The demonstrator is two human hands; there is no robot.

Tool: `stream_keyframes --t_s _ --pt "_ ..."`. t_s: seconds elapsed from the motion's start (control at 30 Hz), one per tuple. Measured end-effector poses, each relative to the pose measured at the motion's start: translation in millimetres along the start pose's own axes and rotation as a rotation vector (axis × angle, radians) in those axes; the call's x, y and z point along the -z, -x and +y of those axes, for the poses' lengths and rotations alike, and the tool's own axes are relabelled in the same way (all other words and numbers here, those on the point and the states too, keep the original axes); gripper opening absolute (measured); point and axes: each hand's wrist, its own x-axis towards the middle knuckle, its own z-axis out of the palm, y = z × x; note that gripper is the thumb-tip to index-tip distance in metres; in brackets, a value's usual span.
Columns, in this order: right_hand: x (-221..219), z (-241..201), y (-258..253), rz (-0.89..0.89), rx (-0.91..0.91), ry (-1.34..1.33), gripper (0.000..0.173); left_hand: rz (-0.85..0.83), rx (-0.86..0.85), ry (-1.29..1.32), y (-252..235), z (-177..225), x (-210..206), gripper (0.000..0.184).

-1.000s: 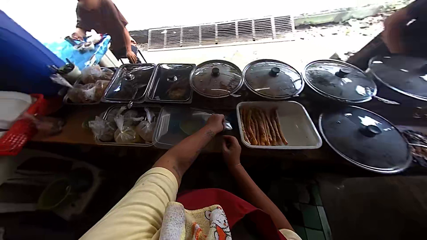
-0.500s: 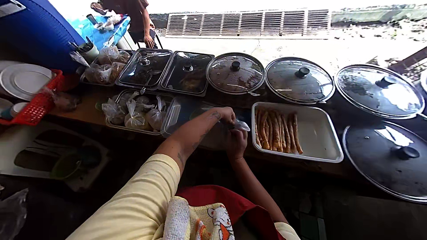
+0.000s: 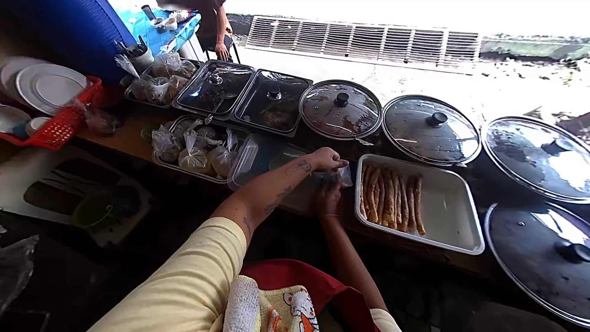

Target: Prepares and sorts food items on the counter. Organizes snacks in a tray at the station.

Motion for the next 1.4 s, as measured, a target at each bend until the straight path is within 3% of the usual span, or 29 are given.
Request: stream_keyframes --t_s 0.17,0.3,0.37,0.47,0.53,0.6,0.67,0.73,0.83,0.97,1.0,1.07,1.13,1.23,1.4 --pt "16.1 -23.2 -29.0 -0.208 -0.178 0.238 0.041 0.037 0.035 0.229 13.8 -6.9 10.0 0.034" --pt "14.4 -29.0 -33.3 -0.224 -0.198 0.281 0.039 0.170 0.036 0.557 22.3 -15.6 17.2 0.034" --pt "18.8 -27.1 -30.3 -0.256 -0.262 0.143 0.038 0.216 0.024 0.493 24.5 -22.1 13.3 0.032" --pt "25.0 -22.3 -25.7 -0.249 -0.266 -0.290 0.042 0.205 -0.033 0.249 25.5 -25.4 11.2 0.026" --pt "25.8 -12.4 -20.2 -0.273 -0.223 -0.569 0.035 0.177 -0.054 0.210 25.4 -24.0 3.1 0.030" --pt "28.1 -14.1 -15.3 -0.185 -0.300 -0.608 0.047 0.176 -0.045 0.215 21.3 -24.6 -7.1 0.032" --pt "30.1 -21.1 -13.9 -0.017 -0.445 -0.427 0.059 0.216 0.003 0.267 17.7 -24.2 -16.0 0.034" --pt "32.2 -21.9 -10.6 0.027 -0.470 -0.307 0.051 0.285 0.080 0.410 15.5 -21.6 -22.5 0.034" --pt "29.0 -16.0 13.7 0.116 -0.249 -0.247 0.034 0.385 0.187 0.669 14.9 -16.2 -26.2 0.035" --pt "22.8 -8.3 59.4 0.369 0.160 -0.129 0.080 0.451 0.199 0.671 10.9 -15.4 -26.3 0.036" --pt "18.2 -3.6 60.7 0.460 0.287 -0.085 0.080 0.453 0.191 0.590 12.5 -15.9 -24.6 0.038" --pt "11.7 3.1 53.2 0.539 0.467 0.055 0.063 0.419 0.179 0.475 17.1 -16.4 -23.0 0.040" --pt "6.8 7.0 37.7 0.450 0.492 0.168 0.047 0.360 0.170 0.431 20.7 -13.9 -22.8 0.040" --pt "2.7 16.9 16.3 0.233 0.353 0.112 0.035 0.282 0.101 0.356 23.1 -7.7 -25.7 0.036" --pt "-5.1 34.8 1.3 0.277 0.294 0.227 0.031 0.267 -0.053 0.275 29.1 -4.8 -37.9 0.032"
